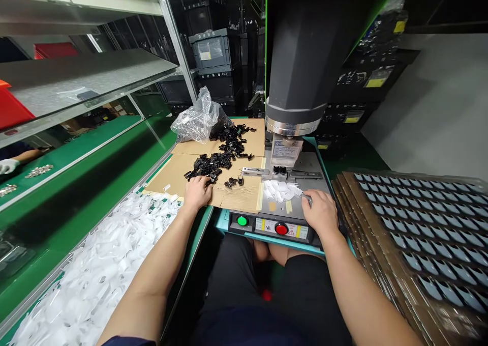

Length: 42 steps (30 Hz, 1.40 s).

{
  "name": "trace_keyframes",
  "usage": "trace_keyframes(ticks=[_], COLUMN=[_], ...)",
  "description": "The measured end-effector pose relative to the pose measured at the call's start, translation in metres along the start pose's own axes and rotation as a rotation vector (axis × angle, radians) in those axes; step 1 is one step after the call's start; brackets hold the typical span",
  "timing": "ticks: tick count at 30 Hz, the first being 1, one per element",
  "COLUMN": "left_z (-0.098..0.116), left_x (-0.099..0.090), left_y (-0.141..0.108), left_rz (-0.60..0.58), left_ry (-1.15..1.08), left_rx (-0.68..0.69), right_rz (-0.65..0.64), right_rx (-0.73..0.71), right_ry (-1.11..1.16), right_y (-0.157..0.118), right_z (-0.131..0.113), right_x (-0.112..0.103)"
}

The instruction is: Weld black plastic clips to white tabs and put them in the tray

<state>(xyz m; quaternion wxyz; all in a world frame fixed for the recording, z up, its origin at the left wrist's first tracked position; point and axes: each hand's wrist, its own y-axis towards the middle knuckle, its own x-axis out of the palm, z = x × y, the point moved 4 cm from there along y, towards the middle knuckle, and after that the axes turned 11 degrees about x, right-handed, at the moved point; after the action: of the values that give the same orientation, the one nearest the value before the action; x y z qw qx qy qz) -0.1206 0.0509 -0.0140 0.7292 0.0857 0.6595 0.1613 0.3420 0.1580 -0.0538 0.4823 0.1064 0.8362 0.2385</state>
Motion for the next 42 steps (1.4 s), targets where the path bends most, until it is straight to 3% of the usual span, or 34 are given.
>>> trace_keyframes(ticks=[8, 14, 23, 26, 30, 36, 42], left_z=[0.007, 0.006, 0.038, 0.030, 0.004, -0.008, -0.004], left_x=[-0.004, 0.007, 0.016, 0.009, -0.003, 0.000, -0.003], left_y=[-0.004, 0.000, 0.009, 0.013, 0.027, 0.039, 0.030], left_rz=[-0.029, -0.063, -0.087, -0.066, 0.005, -0.072, -0.211], left_ry=[-0.045, -0.136, -0.249, -0.272, -0.141, 0.007, -0.080], left_rx=[-0.014, 0.074, 0.205, 0.170, 0.070, 0.095, 0.202], right_rz=[-0.001, 0.005, 0.015, 0.008, 0.003, -0.005, -0.002], right_rx=[0.001, -0.004, -0.017, -0.016, -0.009, -0.006, 0.004], right_ry=[0.005, 0.001, -0.006, -0.005, -0.007, -0.015, -0.012], right_y=[0.000, -0.001, -0.001, -0.001, -0.001, -0.001, -0.001], right_z=[-0.001, -0.001, -0.001, -0.002, -0.004, -0.004, -0.003], right_x=[-0.001, -0.001, -0.001, -0.001, -0.002, -0.003, -0.002])
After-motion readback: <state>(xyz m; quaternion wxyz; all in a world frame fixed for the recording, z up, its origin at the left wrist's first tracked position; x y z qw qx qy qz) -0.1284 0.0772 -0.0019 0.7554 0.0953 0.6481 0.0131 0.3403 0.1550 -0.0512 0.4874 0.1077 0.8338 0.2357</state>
